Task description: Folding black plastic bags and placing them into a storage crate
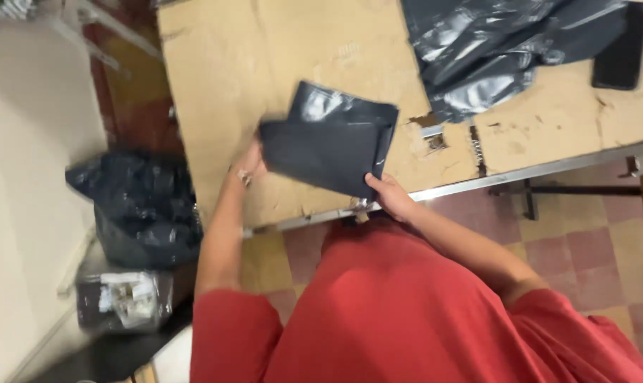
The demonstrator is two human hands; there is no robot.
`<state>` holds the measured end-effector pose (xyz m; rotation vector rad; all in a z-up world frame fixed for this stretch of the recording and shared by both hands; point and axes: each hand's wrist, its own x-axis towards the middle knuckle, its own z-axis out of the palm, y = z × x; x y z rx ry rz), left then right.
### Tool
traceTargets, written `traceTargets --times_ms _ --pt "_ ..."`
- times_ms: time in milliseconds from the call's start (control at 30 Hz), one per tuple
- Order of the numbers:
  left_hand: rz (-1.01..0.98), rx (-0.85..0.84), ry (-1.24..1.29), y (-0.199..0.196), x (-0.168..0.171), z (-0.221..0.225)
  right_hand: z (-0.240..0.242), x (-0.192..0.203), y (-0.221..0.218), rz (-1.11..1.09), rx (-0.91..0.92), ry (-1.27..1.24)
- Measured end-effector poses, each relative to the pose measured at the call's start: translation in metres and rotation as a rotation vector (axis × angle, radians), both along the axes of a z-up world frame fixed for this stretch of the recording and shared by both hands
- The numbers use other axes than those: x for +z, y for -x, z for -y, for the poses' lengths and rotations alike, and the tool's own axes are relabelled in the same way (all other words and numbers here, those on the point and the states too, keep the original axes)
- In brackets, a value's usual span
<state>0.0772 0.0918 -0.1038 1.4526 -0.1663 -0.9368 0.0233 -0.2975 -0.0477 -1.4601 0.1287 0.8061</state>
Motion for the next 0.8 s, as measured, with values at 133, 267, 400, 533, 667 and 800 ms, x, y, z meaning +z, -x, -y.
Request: traceTargets --times_ms 133,267,400,533,667,800 --pt "0.242 0.526 -0.863 0.027 0.004 0.027 0.001 -0.016 -0.010 -0.356 -0.329 -0.176" --pt "0.451 0.645 -0.889 0.040 0.061 0.048 0.037 -0.004 -0.018 -0.428 -0.182 -0.194" --pt "0.501 0.519 -1.243 0.043 0.066 -0.019 0.123 0.065 -0.084 -0.069 -0.146 -0.099" --pt "0.628 0.419 -1.600 -0.016 0.122 0.045 0.254 0.037 -0.203 0.534 -0.449 0.249" --pt "1.188 0.327 -1.117 -0.127 0.113 0.187 0.341 0.052 -0.317 0.969 -0.575 0.658" --pt "0.654 0.140 -0.966 -0.178 0.160 0.363 0.387 0.009 -0.420 0.742 -0.517 0.796"
